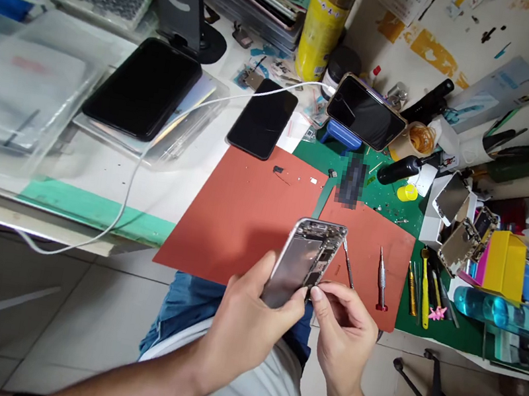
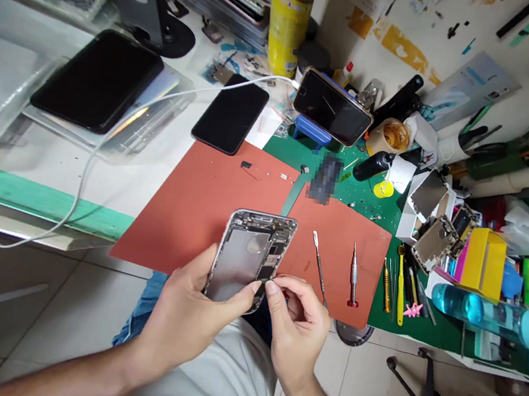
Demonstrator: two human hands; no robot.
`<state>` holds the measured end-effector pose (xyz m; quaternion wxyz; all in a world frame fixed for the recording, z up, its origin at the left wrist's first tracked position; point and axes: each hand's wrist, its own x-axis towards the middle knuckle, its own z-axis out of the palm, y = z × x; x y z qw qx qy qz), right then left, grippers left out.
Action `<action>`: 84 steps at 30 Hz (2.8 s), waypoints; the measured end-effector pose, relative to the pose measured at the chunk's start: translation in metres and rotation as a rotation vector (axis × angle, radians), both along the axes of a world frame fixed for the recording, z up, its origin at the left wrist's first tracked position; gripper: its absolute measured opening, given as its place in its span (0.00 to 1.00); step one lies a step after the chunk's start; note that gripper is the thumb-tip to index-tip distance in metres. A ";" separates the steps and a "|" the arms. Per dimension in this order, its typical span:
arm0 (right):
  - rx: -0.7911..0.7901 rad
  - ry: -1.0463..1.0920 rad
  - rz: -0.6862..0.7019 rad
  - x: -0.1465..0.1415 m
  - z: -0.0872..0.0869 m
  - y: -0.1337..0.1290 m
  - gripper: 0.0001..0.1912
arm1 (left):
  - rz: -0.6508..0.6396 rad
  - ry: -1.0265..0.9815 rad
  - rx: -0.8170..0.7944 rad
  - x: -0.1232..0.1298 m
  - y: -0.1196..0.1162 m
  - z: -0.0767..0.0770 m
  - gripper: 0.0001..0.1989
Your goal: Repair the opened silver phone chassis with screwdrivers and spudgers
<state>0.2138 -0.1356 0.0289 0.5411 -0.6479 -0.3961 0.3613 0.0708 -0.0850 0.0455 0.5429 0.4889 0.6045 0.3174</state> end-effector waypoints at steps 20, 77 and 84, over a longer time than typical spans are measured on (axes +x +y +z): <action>-0.040 -0.073 -0.003 -0.014 0.015 0.009 0.02 | 0.100 -0.299 -0.039 -0.007 0.007 0.003 0.14; -0.157 0.062 -0.128 -0.013 0.019 0.012 0.06 | -0.085 -0.546 -0.299 -0.023 0.016 -0.017 0.17; -0.125 0.046 -0.112 -0.012 0.020 0.010 0.04 | -0.073 -0.570 -0.322 -0.021 0.017 -0.014 0.19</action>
